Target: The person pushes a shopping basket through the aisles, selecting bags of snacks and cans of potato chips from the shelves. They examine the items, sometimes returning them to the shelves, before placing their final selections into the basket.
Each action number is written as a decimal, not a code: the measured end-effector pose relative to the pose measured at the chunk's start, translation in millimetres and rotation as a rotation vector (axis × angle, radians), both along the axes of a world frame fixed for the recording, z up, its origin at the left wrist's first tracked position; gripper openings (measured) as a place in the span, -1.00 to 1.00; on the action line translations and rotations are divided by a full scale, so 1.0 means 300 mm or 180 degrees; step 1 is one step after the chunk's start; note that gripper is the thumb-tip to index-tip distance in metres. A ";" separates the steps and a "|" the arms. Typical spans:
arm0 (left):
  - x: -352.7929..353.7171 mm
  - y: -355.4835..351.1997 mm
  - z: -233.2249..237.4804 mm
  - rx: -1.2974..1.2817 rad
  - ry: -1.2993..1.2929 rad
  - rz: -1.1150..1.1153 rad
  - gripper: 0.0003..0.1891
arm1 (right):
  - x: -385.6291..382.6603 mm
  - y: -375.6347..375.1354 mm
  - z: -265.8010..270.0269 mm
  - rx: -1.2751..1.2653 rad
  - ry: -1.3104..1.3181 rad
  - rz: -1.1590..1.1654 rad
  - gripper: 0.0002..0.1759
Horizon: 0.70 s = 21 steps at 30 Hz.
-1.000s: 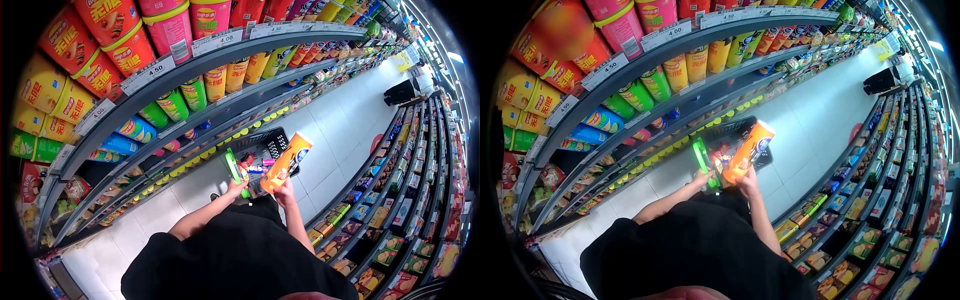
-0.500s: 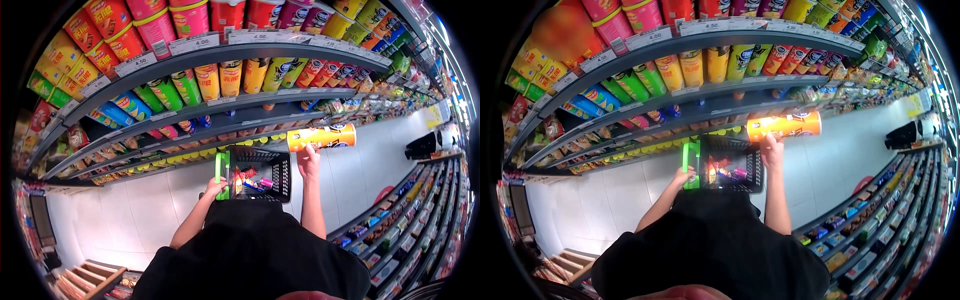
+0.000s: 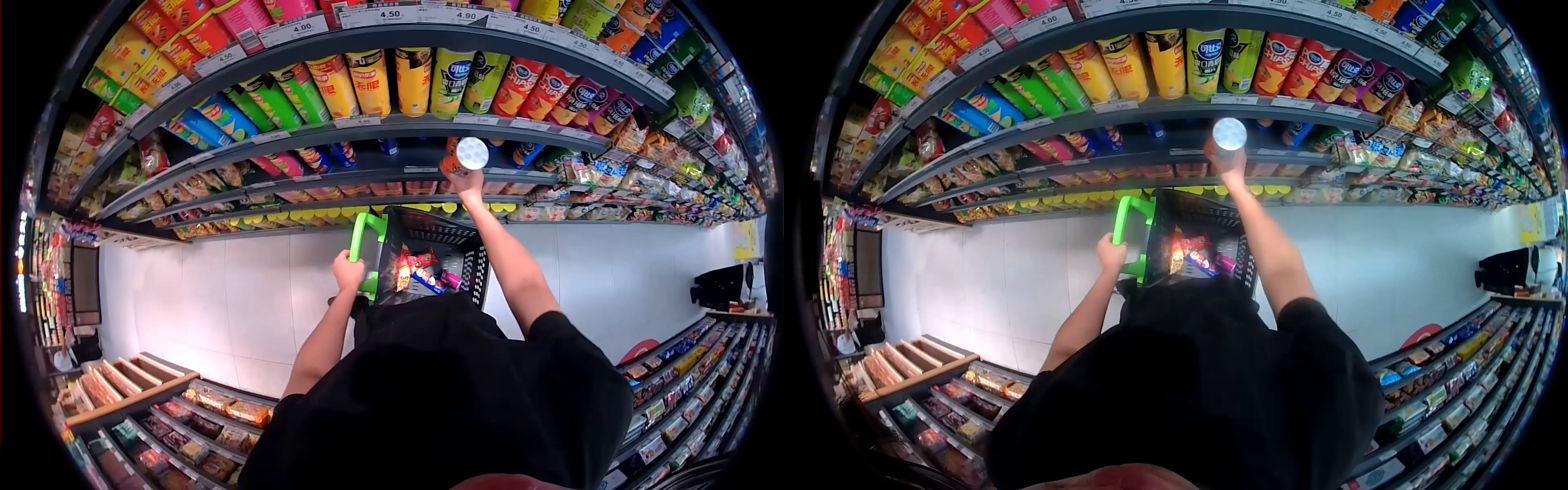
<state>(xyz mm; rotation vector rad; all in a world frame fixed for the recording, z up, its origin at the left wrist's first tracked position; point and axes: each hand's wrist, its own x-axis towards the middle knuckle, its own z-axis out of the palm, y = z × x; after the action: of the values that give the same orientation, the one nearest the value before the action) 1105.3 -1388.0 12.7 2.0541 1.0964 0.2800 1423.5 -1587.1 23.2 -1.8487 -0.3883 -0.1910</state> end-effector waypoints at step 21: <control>0.025 -0.021 -0.019 0.0159 -0.0081 0.0003 -0.78 | 0.059 -0.046 -0.166 -0.0405 -0.0139 -0.0251 -0.58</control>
<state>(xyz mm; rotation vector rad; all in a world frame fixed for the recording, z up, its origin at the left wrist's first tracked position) 1112.7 -1394.4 7.0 2.0884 1.0849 0.3361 1441.1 -1601.1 -26.6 -1.9896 -0.3649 -0.2662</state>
